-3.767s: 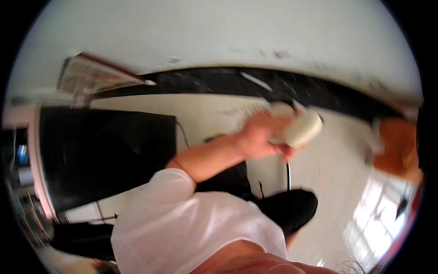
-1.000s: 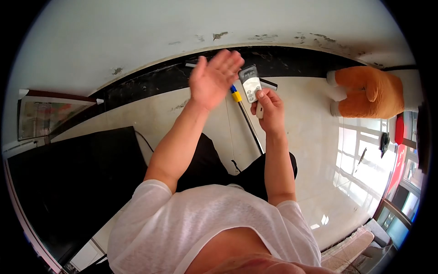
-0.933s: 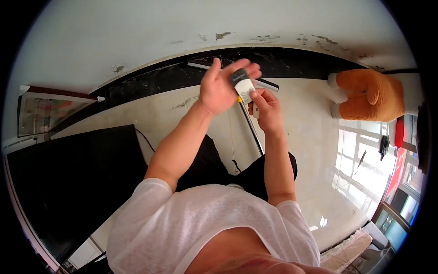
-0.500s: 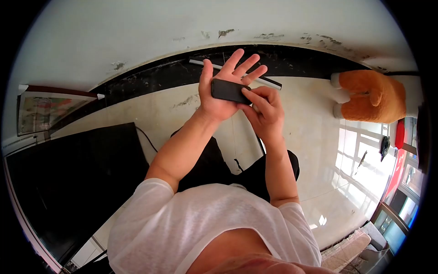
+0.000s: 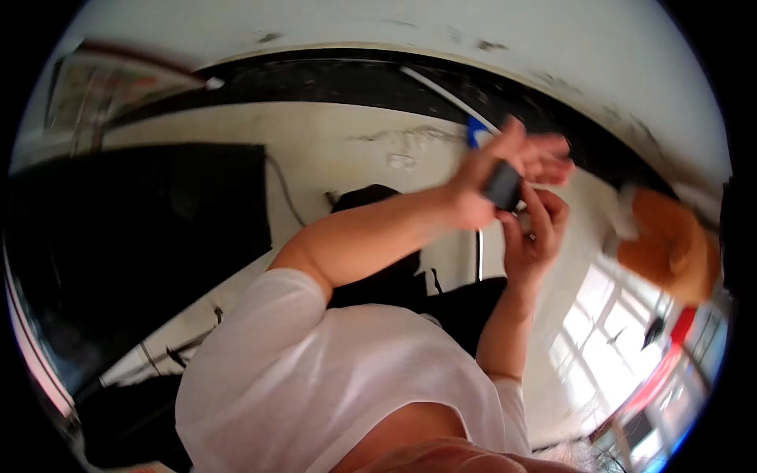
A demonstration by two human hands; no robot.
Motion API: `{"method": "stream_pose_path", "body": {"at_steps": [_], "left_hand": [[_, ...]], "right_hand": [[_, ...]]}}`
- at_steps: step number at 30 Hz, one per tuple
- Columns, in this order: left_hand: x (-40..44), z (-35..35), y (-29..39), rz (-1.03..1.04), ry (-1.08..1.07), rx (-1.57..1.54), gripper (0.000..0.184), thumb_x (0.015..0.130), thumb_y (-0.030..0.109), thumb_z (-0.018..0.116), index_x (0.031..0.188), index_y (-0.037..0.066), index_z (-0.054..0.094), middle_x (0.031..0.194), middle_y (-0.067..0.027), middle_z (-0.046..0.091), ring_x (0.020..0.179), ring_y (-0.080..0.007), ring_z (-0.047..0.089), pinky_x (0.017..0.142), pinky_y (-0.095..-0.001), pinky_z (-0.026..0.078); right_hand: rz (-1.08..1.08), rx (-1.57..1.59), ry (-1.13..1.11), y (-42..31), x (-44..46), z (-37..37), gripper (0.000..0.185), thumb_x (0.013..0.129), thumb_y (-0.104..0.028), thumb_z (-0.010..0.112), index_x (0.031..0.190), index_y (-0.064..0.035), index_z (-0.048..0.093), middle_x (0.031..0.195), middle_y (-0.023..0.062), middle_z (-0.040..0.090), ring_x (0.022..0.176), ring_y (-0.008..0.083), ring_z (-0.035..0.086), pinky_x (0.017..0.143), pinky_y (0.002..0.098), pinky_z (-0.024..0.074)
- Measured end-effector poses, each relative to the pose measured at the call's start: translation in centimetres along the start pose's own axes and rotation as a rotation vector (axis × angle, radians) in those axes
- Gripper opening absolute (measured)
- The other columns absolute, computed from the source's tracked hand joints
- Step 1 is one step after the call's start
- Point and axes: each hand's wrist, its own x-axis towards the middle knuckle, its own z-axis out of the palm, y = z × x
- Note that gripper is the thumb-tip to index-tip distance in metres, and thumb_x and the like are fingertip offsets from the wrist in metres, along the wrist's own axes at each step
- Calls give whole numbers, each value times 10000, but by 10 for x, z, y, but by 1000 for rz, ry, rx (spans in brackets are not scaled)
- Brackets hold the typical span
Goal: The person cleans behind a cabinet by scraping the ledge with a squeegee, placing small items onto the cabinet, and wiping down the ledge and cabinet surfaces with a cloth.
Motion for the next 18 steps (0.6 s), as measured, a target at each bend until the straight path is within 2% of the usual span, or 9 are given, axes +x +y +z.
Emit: {"method": "stream_pose_path", "body": {"at_steps": [3, 4, 6, 8, 10, 12, 16, 18], "left_hand": [[5, -13, -10, -27, 281, 58, 572, 861, 520, 285, 1105, 45, 490, 1031, -111, 534, 959, -186, 475, 852, -329, 377], [6, -15, -9, -31, 346, 40, 559, 865, 510, 285, 1073, 42, 510, 992, -104, 549, 928, -180, 483, 827, -327, 389], [4, -16, -3, -59, 396, 29, 557, 867, 510, 279, 1054, 44, 519, 963, -88, 558, 888, -171, 499, 784, -313, 405], [6, -21, -4, -49, 401, -14, 558, 868, 521, 258, 1026, 61, 531, 893, -62, 569, 822, -169, 522, 713, -328, 430], [6, -21, -1, -101, 427, -6, 543, 869, 519, 253, 1003, 75, 536, 870, -60, 565, 808, -169, 524, 690, -342, 435], [8, -22, -5, -172, 414, 22, 536, 864, 529, 241, 964, 88, 529, 868, -60, 551, 796, -172, 522, 664, -349, 431], [11, -23, -15, -319, 484, 82, 529, 852, 549, 242, 916, 101, 517, 879, -69, 522, 758, -189, 504, 671, -383, 407], [12, -25, -18, -347, 517, 50, 517, 857, 534, 257, 893, 84, 509, 863, -68, 525, 765, -179, 503, 685, -351, 413]], "right_hand": [[141, 13, -99, 13, -6, 4, 359, 663, -63, 703, 1008, -36, 605, 867, 78, 507, 758, 171, 488, 641, 250, 405], [90, 14, -85, 17, -6, 8, 295, 696, -23, 660, 987, -26, 610, 881, 85, 508, 741, 162, 489, 625, 241, 406], [176, 17, -90, 29, -9, 9, 251, 737, 7, 595, 986, -13, 599, 889, 86, 511, 712, 152, 493, 607, 230, 409], [231, 172, 20, 31, -6, 11, 239, 770, 4, 546, 1007, 2, 574, 901, 82, 509, 692, 124, 486, 592, 209, 406], [293, 320, 103, 30, -2, 6, 266, 807, -49, 535, 1067, 9, 528, 871, 51, 473, 687, 73, 455, 567, 176, 390], [157, 243, 169, 18, 7, 5, 268, 817, -76, 542, 1071, 7, 522, 851, 39, 456, 699, 70, 451, 566, 184, 393], [-5, 122, 121, 9, 13, 13, 231, 814, -87, 555, 1032, -11, 542, 866, 64, 482, 701, 109, 482, 603, 199, 402], [51, 189, 111, -4, 12, 19, 217, 794, -64, 571, 1007, -22, 557, 859, 77, 500, 697, 131, 495, 631, 222, 410]]}}
